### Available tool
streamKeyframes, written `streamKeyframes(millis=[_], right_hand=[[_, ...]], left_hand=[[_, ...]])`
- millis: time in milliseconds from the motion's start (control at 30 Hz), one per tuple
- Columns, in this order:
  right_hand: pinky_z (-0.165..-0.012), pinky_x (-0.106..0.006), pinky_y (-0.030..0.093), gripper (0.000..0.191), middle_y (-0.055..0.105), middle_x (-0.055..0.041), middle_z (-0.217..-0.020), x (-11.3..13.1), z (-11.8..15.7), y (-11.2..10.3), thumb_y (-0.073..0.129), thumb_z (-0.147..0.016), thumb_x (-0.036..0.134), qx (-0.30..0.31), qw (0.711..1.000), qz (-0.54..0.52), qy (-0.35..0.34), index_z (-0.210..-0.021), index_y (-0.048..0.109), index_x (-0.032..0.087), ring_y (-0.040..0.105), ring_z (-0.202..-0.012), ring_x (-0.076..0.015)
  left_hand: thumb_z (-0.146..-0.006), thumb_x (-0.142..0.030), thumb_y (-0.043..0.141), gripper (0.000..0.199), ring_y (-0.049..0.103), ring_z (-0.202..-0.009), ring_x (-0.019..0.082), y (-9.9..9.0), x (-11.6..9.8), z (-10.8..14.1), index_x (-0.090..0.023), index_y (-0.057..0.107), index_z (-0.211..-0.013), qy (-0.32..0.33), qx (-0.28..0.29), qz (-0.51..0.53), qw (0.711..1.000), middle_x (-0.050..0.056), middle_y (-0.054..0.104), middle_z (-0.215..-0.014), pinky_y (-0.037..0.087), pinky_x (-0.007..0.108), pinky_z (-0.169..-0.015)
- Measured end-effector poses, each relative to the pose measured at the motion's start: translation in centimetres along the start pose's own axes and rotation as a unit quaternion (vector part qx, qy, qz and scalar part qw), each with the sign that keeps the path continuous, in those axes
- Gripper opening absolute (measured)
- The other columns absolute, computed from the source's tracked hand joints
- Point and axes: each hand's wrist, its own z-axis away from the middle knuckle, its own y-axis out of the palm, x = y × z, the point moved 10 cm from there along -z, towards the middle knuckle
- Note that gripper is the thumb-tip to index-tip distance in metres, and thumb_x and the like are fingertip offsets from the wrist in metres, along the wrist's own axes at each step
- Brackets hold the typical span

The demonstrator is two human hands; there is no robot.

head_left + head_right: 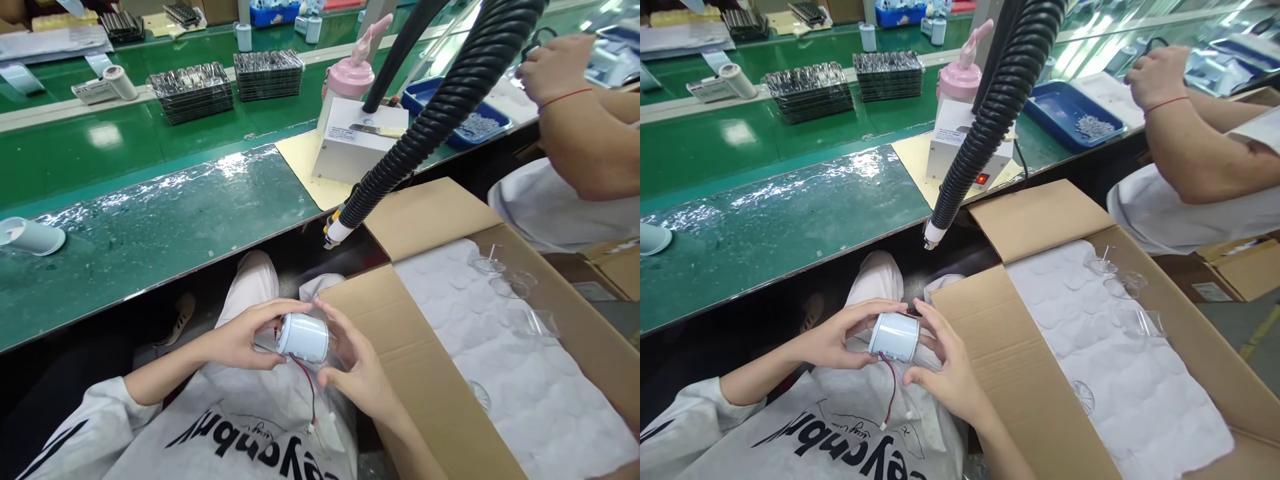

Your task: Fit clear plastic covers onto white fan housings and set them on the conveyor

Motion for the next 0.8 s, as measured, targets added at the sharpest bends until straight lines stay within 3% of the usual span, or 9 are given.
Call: streamKeyframes(millis=[67,133,267,367,433,500,600,700,800], right_hand=[[-0.093,-0.038,0.062,0.073,0.062,-0.0107,-0.141,-0.3,-0.1,0.3,0.081,-0.076,0.057,0.003,0.997,-0.054,0.045,-0.142,0.056,0.036,0.066,-0.119,-0.0292],[-0.088,-0.034,0.063,0.057,0.067,-0.0087,-0.131,0.1,-0.1,0.5,0.079,-0.082,0.051,0.007,0.997,-0.061,0.048,-0.134,0.062,0.035,0.07,-0.112,-0.0261],[-0.09,-0.034,0.063,0.055,0.066,-0.0081,-0.132,1.2,0.0,-0.6,0.085,-0.08,0.037,-0.033,0.999,0.008,-0.015,-0.13,0.064,0.035,0.066,-0.121,-0.0266],[-0.093,-0.038,0.062,0.056,0.065,-0.0113,-0.133,2.0,0.2,-0.7,0.086,-0.079,0.034,-0.036,0.992,0.097,-0.074,-0.131,0.063,0.032,0.064,-0.123,-0.0286],[-0.097,-0.041,0.061,0.052,0.065,-0.0123,-0.133,2.9,0.4,0.0,0.082,-0.083,0.026,-0.025,0.977,0.172,-0.127,-0.131,0.061,0.03,0.065,-0.121,-0.028],[-0.102,-0.041,0.058,0.046,0.063,-0.0114,-0.133,4.1,0.7,1.2,0.071,-0.09,0.014,-0.013,0.951,0.241,-0.192,-0.131,0.059,0.03,0.063,-0.124,-0.0257],[-0.105,-0.043,0.056,0.048,0.055,-0.0122,-0.143,4.9,1.0,1.9,0.063,-0.095,0.015,0.004,0.927,0.288,-0.242,-0.139,0.051,0.03,0.056,-0.134,-0.0266],[-0.11,-0.051,0.049,0.054,0.046,-0.0141,-0.152,3.6,0.9,-2.9,0.065,-0.094,0.039,-0.082,0.918,0.354,-0.159,-0.143,0.046,0.028,0.049,-0.14,-0.032],[-0.117,-0.06,0.034,0.059,0.043,-0.0191,-0.153,0.6,3.8,-13.8,0.053,-0.091,0.057,-0.263,0.846,0.462,0.036,-0.137,0.053,0.02,0.037,-0.147,-0.0374]], left_hand=[[-0.078,-0.008,0.069,0.082,0.053,-0.136,0.032,0.0,-0.6,-0.2,-0.033,0.042,-0.152,0.034,-0.004,-0.009,0.999,0.01,0.055,-0.148,0.045,0.048,-0.113],[-0.078,-0.007,0.068,0.084,0.049,-0.14,0.032,0.1,-0.5,-0.2,-0.035,0.041,-0.152,0.042,0.004,-0.001,0.999,0.009,0.052,-0.152,0.04,0.05,-0.116],[-0.077,-0.037,0.084,0.086,0.044,-0.143,0.033,-0.4,2.2,0.0,-0.031,0.039,-0.15,-0.078,-0.018,0.102,0.992,0.013,0.038,-0.159,0.038,0.049,-0.117],[-0.08,-0.074,0.063,0.08,0.066,-0.109,0.028,0.3,4.7,0.6,-0.021,0.049,-0.137,-0.21,-0.003,0.193,0.958,0.015,0.063,-0.125,0.053,0.044,-0.097],[-0.079,-0.086,0.045,0.083,0.068,-0.077,0.021,1.6,5.3,0.8,-0.016,0.053,-0.125,-0.265,0.037,0.25,0.93,0.008,0.067,-0.093,0.057,0.038,-0.075],[-0.078,-0.086,0.048,0.081,0.063,-0.062,0.017,2.6,5.2,0.7,-0.016,0.051,-0.118,-0.281,0.057,0.286,0.914,0.004,0.064,-0.081,0.054,0.033,-0.062],[-0.083,-0.067,0.064,0.062,0.064,-0.079,0.018,2.2,4.5,0.3,-0.02,0.048,-0.12,-0.264,0.012,0.267,0.927,0.005,0.062,-0.097,0.054,0.03,-0.066],[-0.079,-0.038,0.075,0.061,0.06,-0.106,0.023,0.5,3.2,0.2,-0.024,0.043,-0.129,-0.218,-0.065,0.166,0.96,0.008,0.054,-0.12,0.054,0.035,-0.084],[-0.07,-0.018,0.077,0.077,0.054,-0.121,0.026,-1.4,1.7,0.5,-0.026,0.035,-0.134,-0.163,-0.133,0.063,0.976,0.01,0.049,-0.13,0.048,0.039,-0.1]])
